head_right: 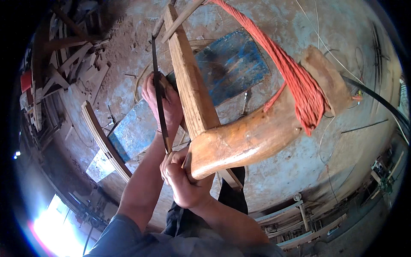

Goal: The person uses a bow saw to cut a small wooden piece on a workbench. They then apply glue to the cut piece and attach it to a larger wooden assembly. Finally, they use an angle grinder with a sanding disc to smooth the edges of the joined wood.

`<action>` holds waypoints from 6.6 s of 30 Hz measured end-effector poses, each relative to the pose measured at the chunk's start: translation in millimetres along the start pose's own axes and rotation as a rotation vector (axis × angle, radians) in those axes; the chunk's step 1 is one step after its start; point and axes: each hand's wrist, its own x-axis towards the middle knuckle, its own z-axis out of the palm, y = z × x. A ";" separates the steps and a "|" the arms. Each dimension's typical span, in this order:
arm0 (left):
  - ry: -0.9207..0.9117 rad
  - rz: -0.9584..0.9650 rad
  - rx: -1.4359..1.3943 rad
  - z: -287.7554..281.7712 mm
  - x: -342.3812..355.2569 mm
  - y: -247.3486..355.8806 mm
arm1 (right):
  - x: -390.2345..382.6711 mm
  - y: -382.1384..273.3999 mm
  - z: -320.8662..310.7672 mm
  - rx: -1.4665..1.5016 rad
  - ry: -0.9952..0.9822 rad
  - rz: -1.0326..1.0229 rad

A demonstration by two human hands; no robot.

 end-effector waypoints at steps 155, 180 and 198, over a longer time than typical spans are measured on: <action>-0.318 -0.674 0.079 -473.8 -312.2 85.9 | -240.3 64.4 101.0 -1.703 -1.145 0.468; 0.361 -1.542 -0.233 -861.8 -667.1 -217.4 | -292.5 445.4 170.7 -2.470 -1.640 -0.224; 0.710 -2.044 -0.403 -1157.3 -710.5 -676.4 | -528.5 1043.3 706.9 -1.952 -1.632 -0.063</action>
